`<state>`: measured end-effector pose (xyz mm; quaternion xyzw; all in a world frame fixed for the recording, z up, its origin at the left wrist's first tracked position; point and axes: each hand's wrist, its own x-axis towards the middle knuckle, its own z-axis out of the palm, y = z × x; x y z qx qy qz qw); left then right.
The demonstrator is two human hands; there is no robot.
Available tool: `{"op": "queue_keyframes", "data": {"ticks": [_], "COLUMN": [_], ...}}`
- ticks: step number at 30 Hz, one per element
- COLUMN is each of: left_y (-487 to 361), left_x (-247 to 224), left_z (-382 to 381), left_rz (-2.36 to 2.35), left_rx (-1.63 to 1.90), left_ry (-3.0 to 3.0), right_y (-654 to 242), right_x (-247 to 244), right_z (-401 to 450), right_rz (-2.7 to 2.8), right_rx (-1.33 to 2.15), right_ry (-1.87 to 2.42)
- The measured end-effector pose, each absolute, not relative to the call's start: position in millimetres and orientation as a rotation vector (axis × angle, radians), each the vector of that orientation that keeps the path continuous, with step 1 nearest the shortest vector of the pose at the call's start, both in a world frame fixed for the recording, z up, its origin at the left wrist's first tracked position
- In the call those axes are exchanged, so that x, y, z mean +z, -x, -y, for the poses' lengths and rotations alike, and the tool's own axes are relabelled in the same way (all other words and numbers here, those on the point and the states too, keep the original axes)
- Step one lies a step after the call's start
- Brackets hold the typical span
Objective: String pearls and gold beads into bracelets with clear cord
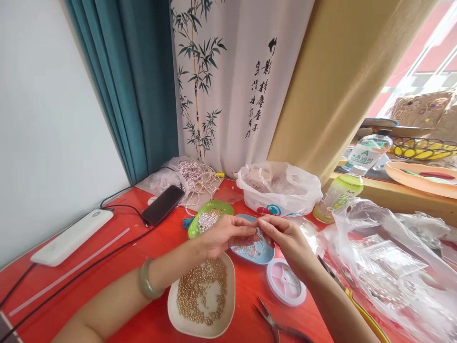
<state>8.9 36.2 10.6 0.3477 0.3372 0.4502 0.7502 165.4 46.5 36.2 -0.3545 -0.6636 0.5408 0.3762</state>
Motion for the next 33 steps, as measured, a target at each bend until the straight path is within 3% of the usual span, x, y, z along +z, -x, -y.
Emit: {"op": "queue_keyframes", "data": {"ticks": [6,33], "left_y": [-10.2,-2.0], "left_x": [13.5,27.6], "left_z": [-32.9,-30.3], "left_rz": [-0.768,-0.554], "left_rx": [0.887,0.701], "left_ry": [-0.936,-0.911], "right_y": [-163.2,-144.5], "right_x": [40.1,39.1], "right_z": [-33.3,-13.3], "right_rz": [1.493,1.022], "right_rx": [1.648,1.805], "right_ry": [0.878,0.700]}}
